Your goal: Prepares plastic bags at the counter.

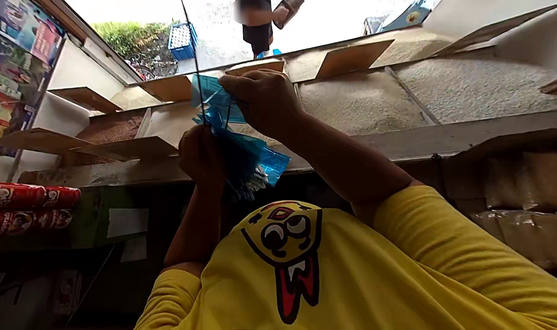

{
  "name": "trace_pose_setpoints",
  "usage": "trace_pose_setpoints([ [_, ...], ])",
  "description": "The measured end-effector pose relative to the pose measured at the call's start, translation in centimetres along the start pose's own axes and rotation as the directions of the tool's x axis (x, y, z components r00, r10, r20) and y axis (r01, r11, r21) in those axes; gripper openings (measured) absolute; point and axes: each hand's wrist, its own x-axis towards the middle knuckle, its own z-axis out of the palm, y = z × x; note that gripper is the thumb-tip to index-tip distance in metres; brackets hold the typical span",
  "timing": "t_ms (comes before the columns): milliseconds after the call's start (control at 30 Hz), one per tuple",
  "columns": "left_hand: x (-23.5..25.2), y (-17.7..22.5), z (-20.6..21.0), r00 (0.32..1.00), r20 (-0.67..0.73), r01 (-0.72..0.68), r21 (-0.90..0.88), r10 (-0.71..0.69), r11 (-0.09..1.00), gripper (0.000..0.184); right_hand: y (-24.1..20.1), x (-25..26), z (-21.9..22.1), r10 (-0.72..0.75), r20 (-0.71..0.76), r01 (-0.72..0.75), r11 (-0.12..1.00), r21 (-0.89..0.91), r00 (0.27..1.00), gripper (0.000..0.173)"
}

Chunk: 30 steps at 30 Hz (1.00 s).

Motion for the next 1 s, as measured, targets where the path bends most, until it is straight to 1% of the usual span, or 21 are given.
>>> trace_pose_setpoints([
  [133, -1.7, -0.7, -1.3, 0.999, -0.051, 0.001, 0.039, 0.001, 0.999, 0.022, -1.2, -0.5, 1.9, -0.008, 0.049, 0.003, 0.994, 0.109, 0.999, 0.029],
  [233, -2.5, -0.8, -1.9, 0.997, -0.068, 0.039, 0.063, -0.035, 0.997, 0.021, -1.4, -1.1, 3.3, -0.045, 0.069, 0.033, 0.984, 0.177, 0.997, 0.027],
  [267, -2.7, -0.6, -2.1, 0.995, -0.075, 0.064, 0.077, -0.058, 0.995, 0.021, -1.6, -1.5, 3.9, -0.064, 0.118, 0.038, 0.977, 0.211, 0.991, 0.025],
  [333, -2.6, -0.2, -2.1, 0.992, -0.096, 0.098, 0.111, -0.088, 0.989, 0.021, -2.4, -3.2, 5.1, -0.123, 0.282, 0.017, 0.936, 0.351, 0.952, 0.023],
  [367, -2.6, -0.1, -2.1, 0.991, -0.096, 0.107, 0.110, -0.096, 0.988, 0.021, -2.7, -4.2, 5.9, -0.138, 0.284, 0.002, 0.902, 0.433, 0.949, 0.022],
  [400, -2.5, -0.2, -2.2, 0.991, -0.096, 0.104, 0.104, -0.094, 0.989, 0.021, -2.5, -4.9, 6.5, -0.132, 0.251, -0.016, 0.857, 0.514, 0.959, 0.022],
  [433, -2.4, -0.4, -2.2, 0.992, -0.098, 0.093, 0.099, -0.083, 0.991, 0.020, -1.9, -5.2, 6.8, -0.125, 0.228, -0.041, 0.793, 0.608, 0.966, 0.027],
  [500, -2.4, -0.8, -3.1, 0.993, -0.097, 0.077, 0.096, -0.067, 0.992, 0.020, -0.3, -6.4, 6.7, -0.097, 0.266, -0.160, 0.589, 0.792, 0.959, 0.046],
  [533, -2.5, -1.0, -3.7, 0.993, -0.101, 0.071, 0.097, -0.061, 0.993, 0.020, 0.9, -7.5, 6.8, -0.063, 0.319, -0.250, 0.484, 0.839, 0.946, 0.056],
  [567, -2.6, -1.1, -4.3, 0.992, -0.117, 0.065, 0.098, -0.053, 0.993, 0.019, 2.3, -9.0, 7.2, 0.006, 0.360, -0.327, 0.433, 0.840, 0.933, 0.062],
  [600, -2.7, -1.3, -4.7, 0.990, -0.136, 0.050, 0.091, -0.038, 0.995, 0.019, 3.9, -11.1, 7.8, 0.118, 0.396, -0.402, 0.480, 0.780, 0.911, 0.055],
  [633, -3.0, -1.5, -5.0, 0.988, -0.150, 0.036, 0.074, -0.024, 0.997, 0.018, 5.6, -13.4, 8.4, 0.250, 0.448, -0.499, 0.607, 0.619, 0.859, 0.041],
  [667, -3.3, -1.5, -5.3, 0.987, -0.160, 0.031, 0.055, -0.022, 0.998, 0.018, 7.0, -15.8, 8.9, 0.376, 0.524, -0.596, 0.722, 0.352, 0.764, 0.033],
  [700, -3.7, -1.4, -5.4, 0.987, -0.162, 0.032, 0.044, -0.025, 0.998, 0.018, 8.3, -18.0, 9.5, 0.475, 0.611, -0.654, 0.750, 0.095, 0.634, 0.034],
  [733, -4.0, -1.3, -5.5, 0.987, -0.159, 0.032, 0.045, -0.025, 0.998, 0.019, 9.3, -20.0, 10.0, 0.549, 0.667, -0.679, 0.729, -0.085, 0.505, 0.043],
  [767, -4.2, -1.2, -5.6, 0.988, -0.151, 0.031, 0.050, -0.023, 0.998, 0.019, 9.9, -21.6, 10.5, 0.596, 0.688, -0.687, 0.700, -0.194, 0.414, 0.053],
  [800, -4.5, -1.2, -5.6, 0.989, -0.145, 0.028, 0.055, -0.020, 0.998, 0.020, 10.2, -22.8, 10.7, 0.620, 0.692, -0.689, 0.682, -0.244, 0.369, 0.060],
  [833, -4.8, -1.3, -5.7, 0.990, -0.138, 0.025, 0.060, -0.017, 0.998, 0.020, 10.3, -23.6, 10.8, 0.628, 0.690, -0.692, 0.675, -0.255, 0.359, 0.061],
  [867, -5.1, -1.5, -5.7, 0.992, -0.125, 0.028, 0.062, -0.021, 0.998, 0.019, 10.2, -23.9, 10.9, 0.628, 0.689, -0.700, 0.672, -0.244, 0.363, 0.056],
  [1000, -6.1, -1.3, -5.3, 0.995, -0.080, 0.066, 0.013, -0.065, 0.998, 0.018, 10.1, -23.8, 11.0, 0.639, 0.674, -0.726, 0.652, -0.218, 0.371, 0.022],
])
